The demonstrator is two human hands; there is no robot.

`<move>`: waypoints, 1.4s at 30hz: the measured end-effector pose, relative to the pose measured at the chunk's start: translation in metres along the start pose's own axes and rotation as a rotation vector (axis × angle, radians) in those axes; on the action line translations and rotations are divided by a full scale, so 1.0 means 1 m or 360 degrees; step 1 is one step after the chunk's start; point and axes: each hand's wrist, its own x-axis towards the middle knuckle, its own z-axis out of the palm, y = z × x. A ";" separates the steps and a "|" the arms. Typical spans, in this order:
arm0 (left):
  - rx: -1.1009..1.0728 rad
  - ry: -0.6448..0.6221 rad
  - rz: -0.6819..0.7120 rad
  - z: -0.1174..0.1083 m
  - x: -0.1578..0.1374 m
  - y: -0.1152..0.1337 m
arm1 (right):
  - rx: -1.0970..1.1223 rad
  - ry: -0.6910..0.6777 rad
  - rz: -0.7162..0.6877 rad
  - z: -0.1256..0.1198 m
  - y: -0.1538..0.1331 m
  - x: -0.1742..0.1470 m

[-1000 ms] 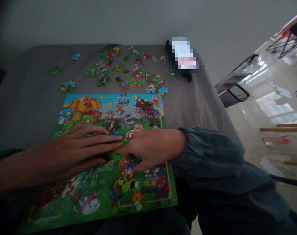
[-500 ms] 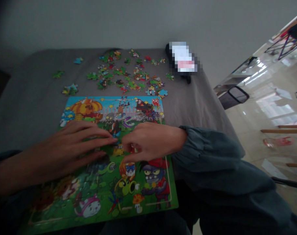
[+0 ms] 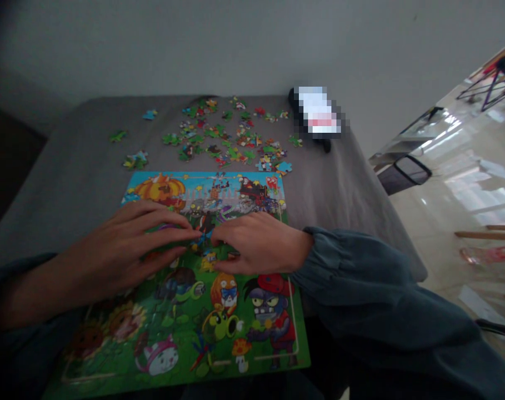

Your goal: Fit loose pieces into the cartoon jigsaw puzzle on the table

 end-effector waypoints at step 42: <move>0.0041 0.0009 0.0084 0.002 0.000 0.001 | -0.0034 0.0020 0.0067 0.002 -0.001 0.002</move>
